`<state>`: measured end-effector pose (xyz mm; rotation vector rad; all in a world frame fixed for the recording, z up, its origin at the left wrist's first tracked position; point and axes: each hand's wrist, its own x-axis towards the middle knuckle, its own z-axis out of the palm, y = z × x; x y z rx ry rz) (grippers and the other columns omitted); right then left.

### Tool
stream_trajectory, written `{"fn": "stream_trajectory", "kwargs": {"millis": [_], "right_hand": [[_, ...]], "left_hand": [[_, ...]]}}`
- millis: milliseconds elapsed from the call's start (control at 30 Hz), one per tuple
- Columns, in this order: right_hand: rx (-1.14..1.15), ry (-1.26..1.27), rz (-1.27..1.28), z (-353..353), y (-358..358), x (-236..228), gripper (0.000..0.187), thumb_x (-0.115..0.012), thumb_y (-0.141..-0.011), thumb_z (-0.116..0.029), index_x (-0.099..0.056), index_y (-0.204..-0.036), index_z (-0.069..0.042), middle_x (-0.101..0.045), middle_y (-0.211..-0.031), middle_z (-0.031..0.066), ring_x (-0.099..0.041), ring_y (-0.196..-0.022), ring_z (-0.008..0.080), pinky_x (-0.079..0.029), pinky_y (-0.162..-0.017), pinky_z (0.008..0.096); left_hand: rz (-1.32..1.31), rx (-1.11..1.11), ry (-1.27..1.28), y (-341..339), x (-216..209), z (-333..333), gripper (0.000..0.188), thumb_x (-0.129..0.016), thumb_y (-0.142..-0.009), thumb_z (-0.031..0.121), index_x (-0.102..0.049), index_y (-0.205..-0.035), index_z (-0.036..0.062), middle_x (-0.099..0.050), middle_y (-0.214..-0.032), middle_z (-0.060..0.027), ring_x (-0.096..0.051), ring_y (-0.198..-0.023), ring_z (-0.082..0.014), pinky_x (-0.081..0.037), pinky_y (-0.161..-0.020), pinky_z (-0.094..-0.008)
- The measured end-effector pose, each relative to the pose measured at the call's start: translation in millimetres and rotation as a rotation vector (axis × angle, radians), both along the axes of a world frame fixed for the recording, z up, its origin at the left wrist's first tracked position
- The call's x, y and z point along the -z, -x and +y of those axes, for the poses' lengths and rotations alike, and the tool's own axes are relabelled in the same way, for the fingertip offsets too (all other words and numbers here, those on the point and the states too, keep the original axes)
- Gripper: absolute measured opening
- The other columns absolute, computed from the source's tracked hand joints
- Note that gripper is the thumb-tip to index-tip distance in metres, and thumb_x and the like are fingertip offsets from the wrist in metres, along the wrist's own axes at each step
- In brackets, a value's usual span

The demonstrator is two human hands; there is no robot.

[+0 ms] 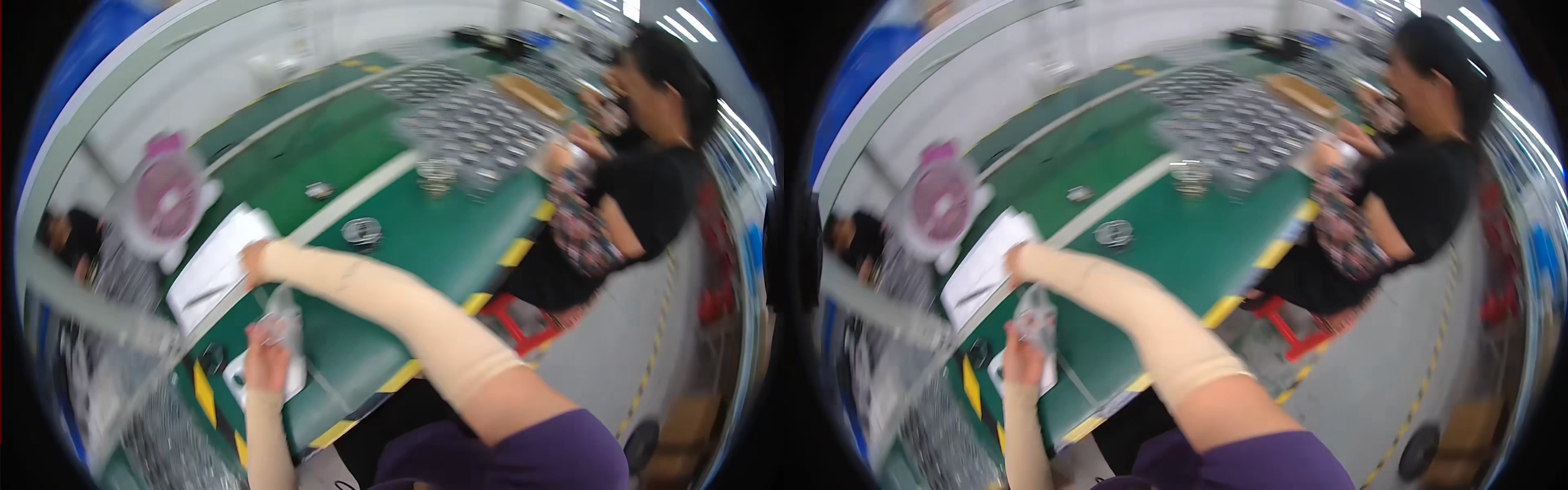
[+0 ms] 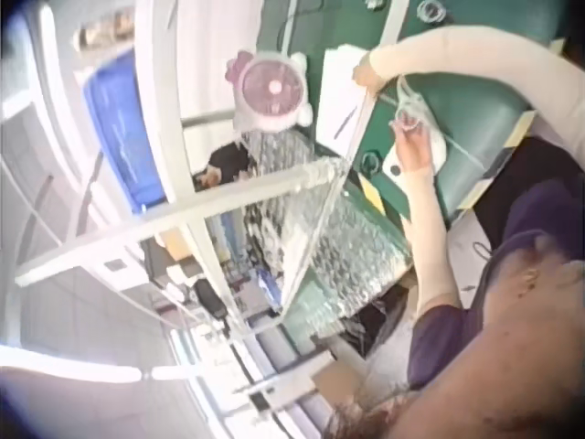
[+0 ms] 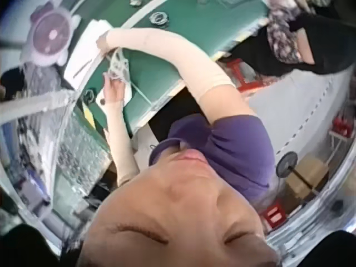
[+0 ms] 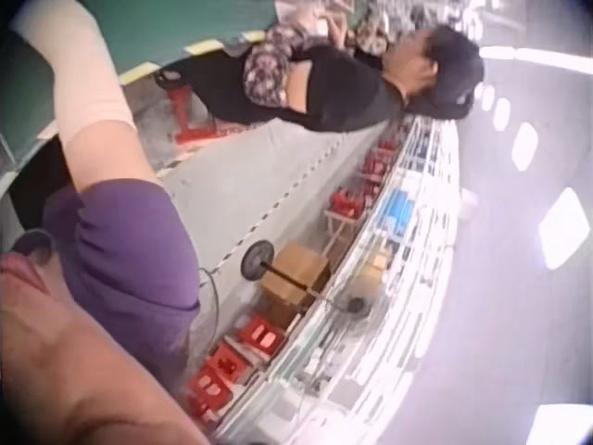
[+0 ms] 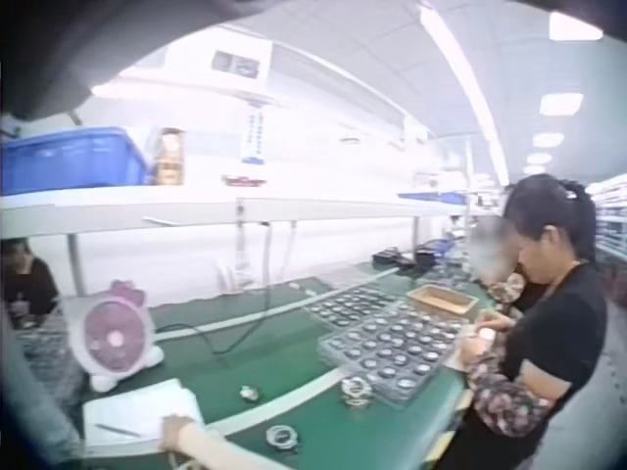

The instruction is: The recorder is assembling small circular components into a white template board and then transferring them to a metal tray.

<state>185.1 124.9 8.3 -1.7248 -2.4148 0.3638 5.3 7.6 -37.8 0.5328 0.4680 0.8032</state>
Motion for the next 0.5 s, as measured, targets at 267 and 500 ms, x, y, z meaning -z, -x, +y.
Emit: {"fn": "stream_trajectory", "kwargs": {"millis": [267,500], "right_hand": [[-0.082,-0.016,0.145,-10.5,-47.1,-63.7,0.058,-0.058,-0.079,-0.045,-0.054,-0.114,0.001,-0.053,-0.117,0.0196,-0.051,-0.108,0.0325,-0.04,-0.092,0.035],[-0.17,0.24,0.587,-108.5,-43.6,-146.0,0.043,-0.06,-0.082,-0.024,-0.052,-0.119,-0.002,-0.06,-0.106,0.015,-0.057,-0.097,0.0192,-0.044,-0.083,0.0291]], "left_hand": [[0.012,0.122,0.039,-21.8,-33.2,-13.9,0.045,-0.035,-0.094,0.037,-0.044,-0.116,-0.0016,-0.049,-0.119,-0.0193,-0.045,-0.116,-0.0304,-0.035,-0.1,-0.0418],[-0.05,0.075,0.066,-12.4,-29.1,-12.6,0.04,-0.034,-0.095,0.034,-0.046,-0.113,0.0001,-0.052,-0.115,-0.0166,-0.046,-0.115,-0.0293,-0.036,-0.099,-0.0403]]}}
